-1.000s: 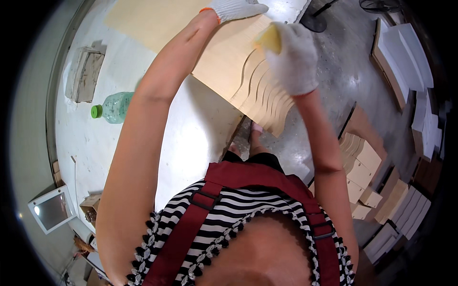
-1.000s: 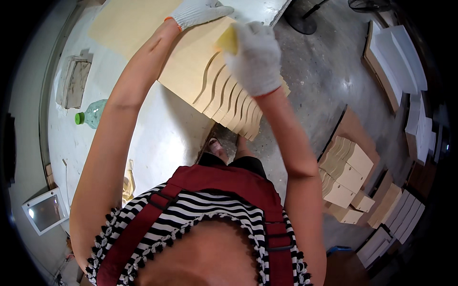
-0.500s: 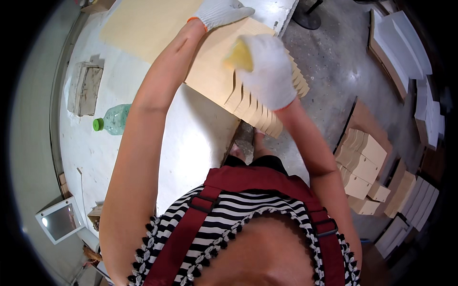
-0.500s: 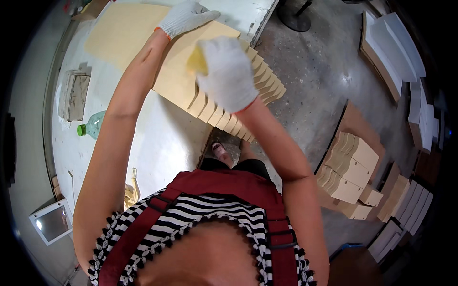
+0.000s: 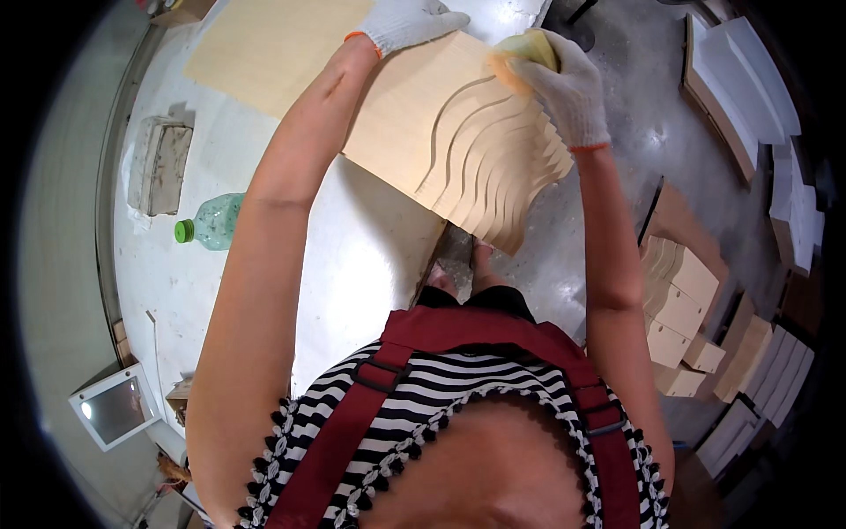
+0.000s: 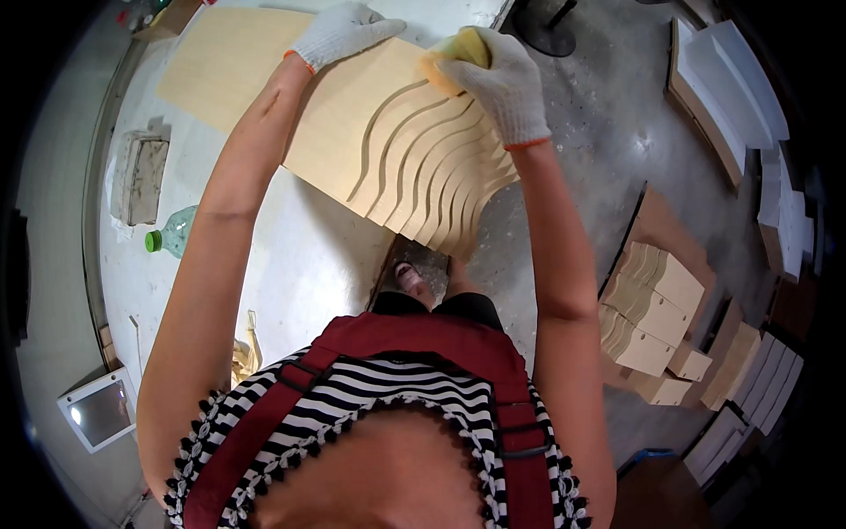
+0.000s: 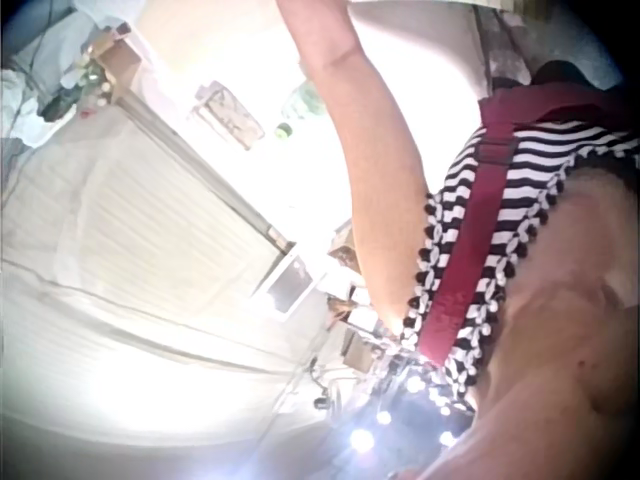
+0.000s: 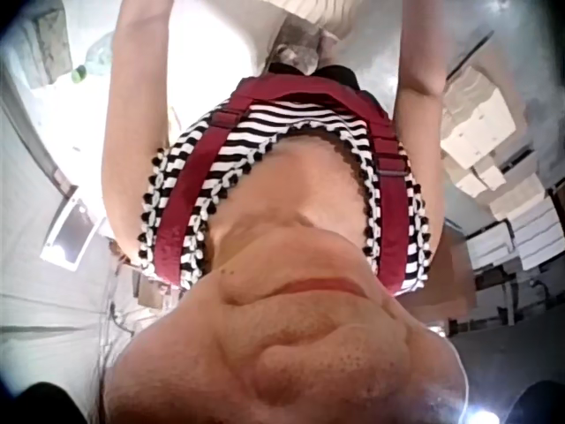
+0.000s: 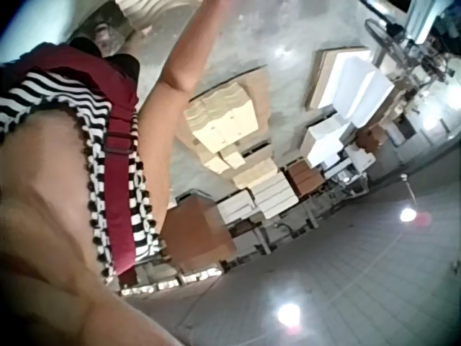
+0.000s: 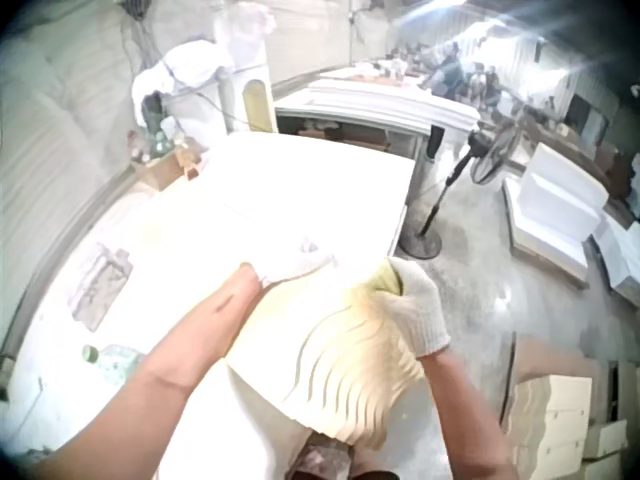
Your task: The person wipes a series of curved wooden panels by hand using a sponge and a cloth, moving between individual panels and wiping their curved edges and flat surfaces.
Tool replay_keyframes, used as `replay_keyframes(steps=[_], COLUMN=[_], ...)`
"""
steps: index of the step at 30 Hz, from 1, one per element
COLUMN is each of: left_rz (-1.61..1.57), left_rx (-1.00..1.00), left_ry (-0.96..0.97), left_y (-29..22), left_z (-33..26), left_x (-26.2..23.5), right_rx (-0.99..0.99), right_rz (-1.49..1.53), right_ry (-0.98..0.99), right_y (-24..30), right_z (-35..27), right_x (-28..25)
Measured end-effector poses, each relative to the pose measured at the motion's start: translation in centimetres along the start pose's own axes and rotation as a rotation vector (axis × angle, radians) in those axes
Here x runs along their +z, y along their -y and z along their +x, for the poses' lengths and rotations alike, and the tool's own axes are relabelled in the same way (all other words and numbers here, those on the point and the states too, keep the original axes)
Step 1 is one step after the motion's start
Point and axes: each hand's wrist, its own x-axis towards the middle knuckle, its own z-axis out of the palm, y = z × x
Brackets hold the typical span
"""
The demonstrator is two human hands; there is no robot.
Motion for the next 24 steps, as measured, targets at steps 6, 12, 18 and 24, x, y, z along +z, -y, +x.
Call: replay_keyframes(steps=[6,12,18,24], left_rz=[0.029,-0.128,0.002,0.106], left_rx=[-0.026,0.070,0.050,-0.039], left_ry=[0.001,-0.037,-0.100,0.011], left_y=[1.4,1.2,0.4,-1.5], left_z=[0.4,-0.2,0.0,-0.1], left_x=[0.5,0.5,0.2,-0.9], right_rx=[-0.048,-0.148,0.092,-0.177], right_rz=[-0.290,-0.119,-0.418,-0.238], right_ry=[0.013,-0.105,-0.097,-0.080], right_y=[-2.1,-2.1,-5.4,-2.8], right_z=[0.6,-2.7,-2.5,-4.7], right_x=[-2.1,-1.6,-4.9,-2.3])
